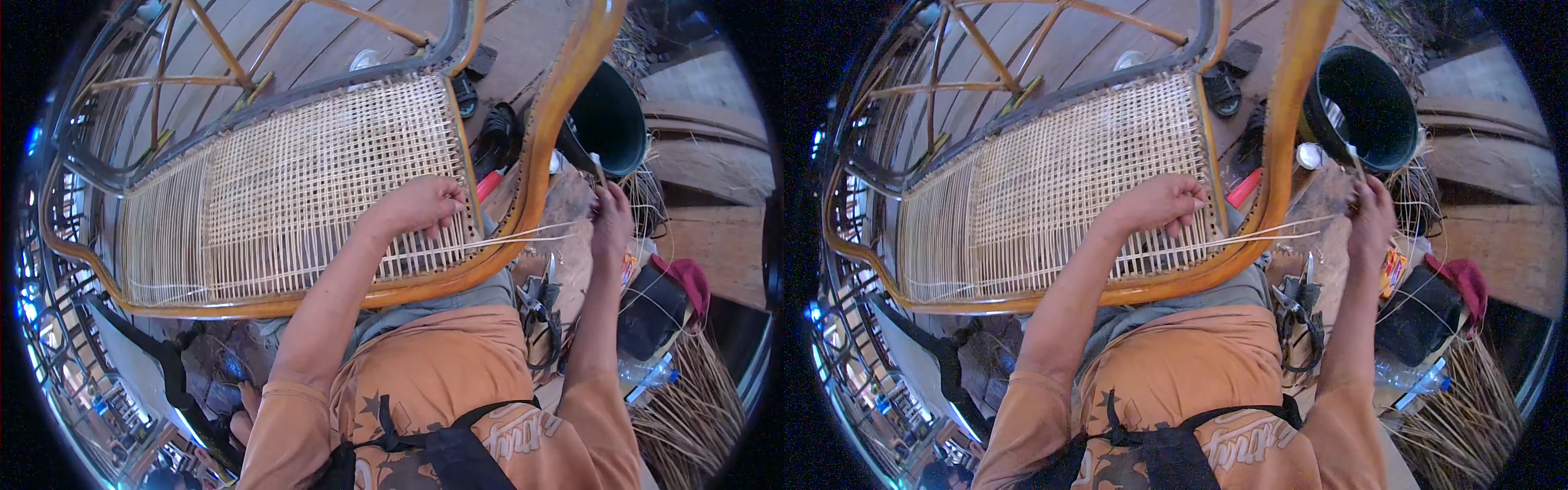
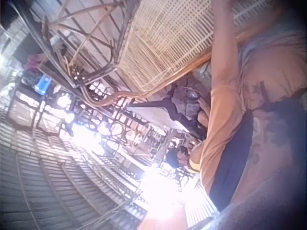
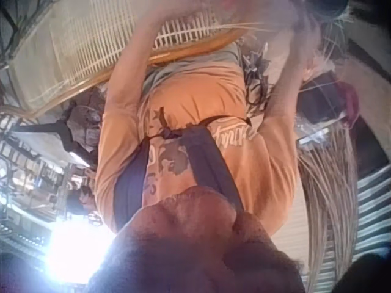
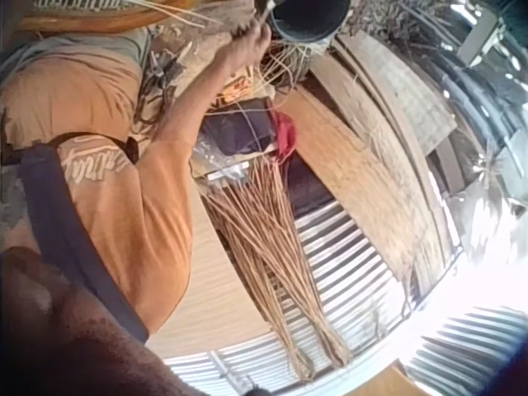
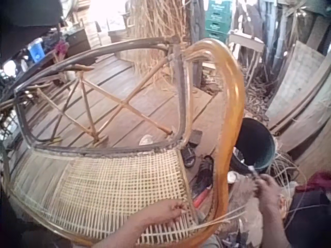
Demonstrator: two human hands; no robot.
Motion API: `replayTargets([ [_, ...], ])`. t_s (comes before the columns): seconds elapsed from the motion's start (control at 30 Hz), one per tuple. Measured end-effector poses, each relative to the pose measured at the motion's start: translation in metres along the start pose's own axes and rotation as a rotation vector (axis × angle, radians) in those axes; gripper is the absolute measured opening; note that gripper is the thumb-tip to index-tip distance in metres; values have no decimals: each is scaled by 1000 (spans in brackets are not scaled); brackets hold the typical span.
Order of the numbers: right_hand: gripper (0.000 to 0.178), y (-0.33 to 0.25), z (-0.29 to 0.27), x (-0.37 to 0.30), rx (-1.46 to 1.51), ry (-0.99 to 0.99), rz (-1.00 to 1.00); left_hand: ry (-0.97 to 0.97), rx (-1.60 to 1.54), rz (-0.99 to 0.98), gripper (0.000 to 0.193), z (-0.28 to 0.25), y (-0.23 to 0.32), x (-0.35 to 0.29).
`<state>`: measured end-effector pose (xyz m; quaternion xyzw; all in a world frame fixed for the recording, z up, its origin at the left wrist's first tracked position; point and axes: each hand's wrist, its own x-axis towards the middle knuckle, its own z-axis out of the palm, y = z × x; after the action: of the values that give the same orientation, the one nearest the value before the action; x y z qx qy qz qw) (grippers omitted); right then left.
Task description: The person is weaving rattan or similar natural material into a frame to create a chair seat or backrest.
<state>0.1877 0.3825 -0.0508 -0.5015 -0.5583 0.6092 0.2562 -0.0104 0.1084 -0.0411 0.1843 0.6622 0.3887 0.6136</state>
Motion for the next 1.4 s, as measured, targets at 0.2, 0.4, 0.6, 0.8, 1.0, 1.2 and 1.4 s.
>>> replayTargets([
  [0.2,20,-61,-8,-102,76,-269,-33,-71,-23,50,21,-6,-2,0],
  [0.4,14,-41,60,-145,-137,-391,139,-133,-43,55,21,-10,-6,5],
  [0.6,13,-29,84,-144,-314,-392,87,-152,-47,43,20,-11,-2,2],
  [0.8,14,-24,91,-143,-401,-413,98,-149,-60,46,18,-11,-9,7],
  [1.0,13,-23,89,-143,-369,-458,95,-141,-82,32,14,-11,-12,7],
  [1.2,12,-26,94,-142,-343,-414,139,-136,-41,10,16,-11,-4,1],
  [1.4,12,-25,91,-142,-347,-444,128,-117,-45,-13,15,-8,2,-1],
])
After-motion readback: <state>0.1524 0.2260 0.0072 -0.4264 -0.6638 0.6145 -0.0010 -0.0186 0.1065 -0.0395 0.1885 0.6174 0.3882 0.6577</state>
